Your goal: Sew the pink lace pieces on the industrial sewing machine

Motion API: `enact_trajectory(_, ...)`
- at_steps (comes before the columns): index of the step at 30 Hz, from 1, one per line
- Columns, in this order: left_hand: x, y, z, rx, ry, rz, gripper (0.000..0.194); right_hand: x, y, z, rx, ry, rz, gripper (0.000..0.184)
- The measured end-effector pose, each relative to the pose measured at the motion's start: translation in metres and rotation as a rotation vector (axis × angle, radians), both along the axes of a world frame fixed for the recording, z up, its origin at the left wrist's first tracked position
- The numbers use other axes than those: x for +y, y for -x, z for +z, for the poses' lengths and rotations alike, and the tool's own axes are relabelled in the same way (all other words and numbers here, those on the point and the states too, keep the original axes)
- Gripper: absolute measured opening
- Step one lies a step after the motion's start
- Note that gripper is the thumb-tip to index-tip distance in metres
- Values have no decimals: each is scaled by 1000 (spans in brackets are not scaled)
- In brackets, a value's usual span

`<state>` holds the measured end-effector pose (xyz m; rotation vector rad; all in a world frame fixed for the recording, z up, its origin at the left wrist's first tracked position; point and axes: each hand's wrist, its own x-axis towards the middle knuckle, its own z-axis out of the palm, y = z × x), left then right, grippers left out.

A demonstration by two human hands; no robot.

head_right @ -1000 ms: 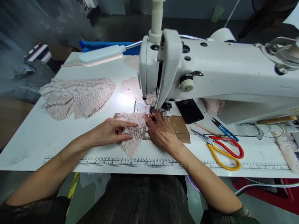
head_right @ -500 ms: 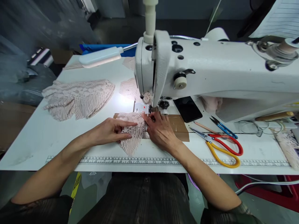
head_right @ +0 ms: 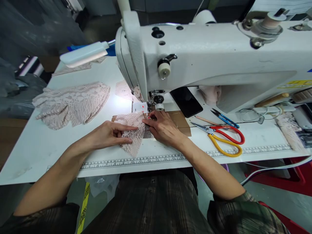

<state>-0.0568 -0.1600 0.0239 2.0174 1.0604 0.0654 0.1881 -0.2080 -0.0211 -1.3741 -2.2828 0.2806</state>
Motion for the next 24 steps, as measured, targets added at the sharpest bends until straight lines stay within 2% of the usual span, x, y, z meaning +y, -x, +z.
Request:
enact_trajectory(8,-2,-1,-2,25,-77,18,65,0,-6,-2,66,-8,67,40)
enact_trajectory(12,-3,0,1,-1,-89,45,51,-2,-7,0,70,15,94,36)
enact_trajectory(15,-2,2,2,-66,-55,104,41,-4,-5,4,51,29,60,34)
enact_trajectory(17,-1,3,2,-112,12,116,41,-4,-4,5,44,34,46,33)
enact_trajectory(19,0,4,1,-98,82,57,44,-4,-3,5,42,39,44,35)
enact_trajectory(20,0,4,1,-72,69,15,48,-4,-3,4,45,42,45,36)
enact_trajectory(22,0,5,1,-9,-117,-27,57,-4,-3,3,63,46,49,36)
enact_trajectory(24,1,6,3,3,-437,1,57,-3,-5,2,93,46,53,36)
